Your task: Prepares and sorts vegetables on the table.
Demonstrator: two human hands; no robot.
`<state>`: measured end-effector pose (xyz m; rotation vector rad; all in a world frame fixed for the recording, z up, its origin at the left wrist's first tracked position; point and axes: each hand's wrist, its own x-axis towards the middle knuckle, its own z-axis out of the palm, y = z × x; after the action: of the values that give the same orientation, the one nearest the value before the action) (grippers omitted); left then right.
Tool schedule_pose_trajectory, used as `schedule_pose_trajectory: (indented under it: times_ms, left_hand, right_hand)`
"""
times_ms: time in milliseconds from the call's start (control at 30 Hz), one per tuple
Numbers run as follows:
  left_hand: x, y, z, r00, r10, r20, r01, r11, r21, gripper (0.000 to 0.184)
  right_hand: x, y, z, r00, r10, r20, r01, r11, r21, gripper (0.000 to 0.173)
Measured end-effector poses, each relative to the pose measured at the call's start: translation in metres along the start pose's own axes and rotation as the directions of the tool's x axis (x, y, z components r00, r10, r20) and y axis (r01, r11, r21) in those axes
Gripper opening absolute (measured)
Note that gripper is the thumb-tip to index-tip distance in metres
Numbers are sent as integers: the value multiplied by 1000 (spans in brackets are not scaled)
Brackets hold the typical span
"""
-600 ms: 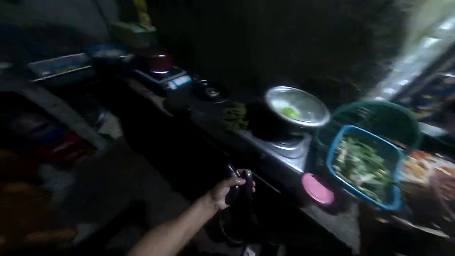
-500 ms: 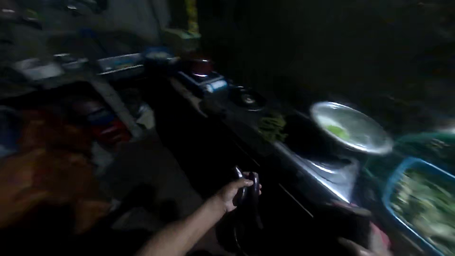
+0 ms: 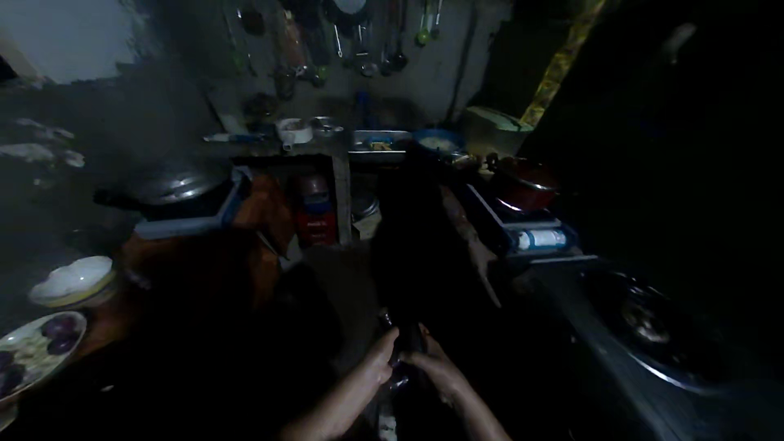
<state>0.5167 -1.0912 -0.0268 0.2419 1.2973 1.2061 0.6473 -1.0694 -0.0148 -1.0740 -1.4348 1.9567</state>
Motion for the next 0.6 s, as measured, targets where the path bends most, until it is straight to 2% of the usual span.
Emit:
schedule_pose_trajectory:
  times_ms: [67,133,200,233,333,400,433,500,600]
  left_hand:
    - [34,24,6,1000,-29,6,29,998,61,36]
    - [66,46,1,997,-43,61,34,990,136,38]
    - [87,75,-7,992,-5,127,-24,974,226,40]
    - [91,97,-4,994,24,109,-49,971,235,39]
    - [118,159,-10,991,111,78,-115,993,41,26]
    - [161,189,-20,981,192,35,-188,978,-84,21]
    - [187,202,-26,970,241,23,-237,966,-107,23]
    - [243,231,-42,925,381,5,-380,924,-48,27]
    - [297,303,-47,866,499,-27,-485,853,192,44]
  right_hand:
    - [43,-13,-14,999,42,-16,-41,998,45,66]
    - [86,-27,-27,995,95,28,-97,992,82,62]
    - [128,-42,-28,988,144,64,-149,985,85,50]
    - [151,-52,-26,983,166,74,-172,982,77,42]
    - [236,-68,-20,979,142,144,-142,990,-5,25]
    - [294,-85,-15,977,121,177,-108,991,-81,28]
    - [322,-98,-10,983,106,150,-91,990,-104,35]
    - [381,-124,4,992,84,93,-73,991,-115,57]
    - [468,-177,20,995,98,33,-91,981,-169,56]
